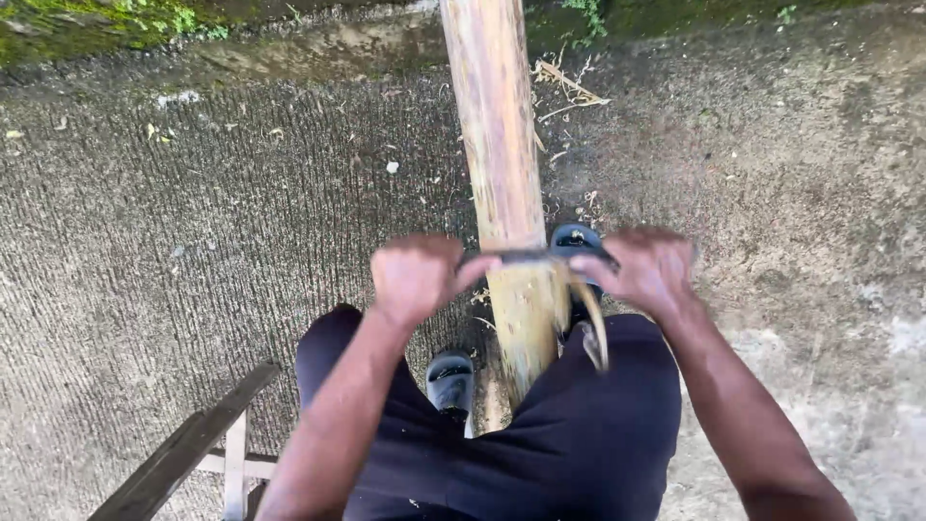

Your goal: Shave the outer layer of a bamboo pole using a drawknife.

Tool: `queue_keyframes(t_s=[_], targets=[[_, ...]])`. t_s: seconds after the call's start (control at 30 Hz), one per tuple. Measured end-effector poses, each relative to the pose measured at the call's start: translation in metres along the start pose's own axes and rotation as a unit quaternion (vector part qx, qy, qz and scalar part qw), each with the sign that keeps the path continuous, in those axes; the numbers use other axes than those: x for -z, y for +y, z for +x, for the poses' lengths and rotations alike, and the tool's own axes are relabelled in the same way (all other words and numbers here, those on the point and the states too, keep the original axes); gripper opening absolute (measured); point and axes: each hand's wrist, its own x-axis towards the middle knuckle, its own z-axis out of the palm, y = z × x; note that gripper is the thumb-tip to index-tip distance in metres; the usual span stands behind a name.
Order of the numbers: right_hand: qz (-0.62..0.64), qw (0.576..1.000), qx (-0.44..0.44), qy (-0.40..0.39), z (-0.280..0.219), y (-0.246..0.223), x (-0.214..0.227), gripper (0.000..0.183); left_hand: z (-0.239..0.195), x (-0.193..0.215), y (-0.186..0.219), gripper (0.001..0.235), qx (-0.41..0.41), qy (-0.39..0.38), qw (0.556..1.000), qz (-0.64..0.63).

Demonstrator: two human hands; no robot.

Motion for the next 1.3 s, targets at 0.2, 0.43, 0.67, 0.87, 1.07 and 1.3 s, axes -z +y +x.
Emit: queue_keyframes(t_s=[0.2,0.43,0.67,0.87,1.07,1.3], targets=[[-0.001,0.999,-0.020,-0.026,0.028,0.003,0.015,0.070,0.023,-0.004,-0.014,0.071,-0.033,0.038,0.999,-0.002],[0.035,0.998,-0.005,0.056,-0.007,-0.022,0.017,0.075,-0.010,-0.007,0.007,0.074,-0.011,-0.014,0.999,0.040],[0.032,0.999,-0.024,0.029,0.038,0.002,0.003,0.075,0.043,0.001,-0.020,0.072,-0.018,-0.031,0.996,0.079],[0.018,1.000,-0.016,0.005,-0.015,-0.011,-0.003,0.072,-0.011,0.005,0.010,0.072,-0.015,0.011,1.000,0.019],[0.019,0.998,0.020,0.051,0.033,0.003,0.005,0.071,0.030,-0.008,-0.021,0.072,-0.018,-0.036,0.996,0.073],[-0.011,1.000,0.008,-0.013,-0.020,-0.006,0.004,0.074,-0.027,-0.012,0.012,0.071,-0.002,0.023,1.000,-0.001]])
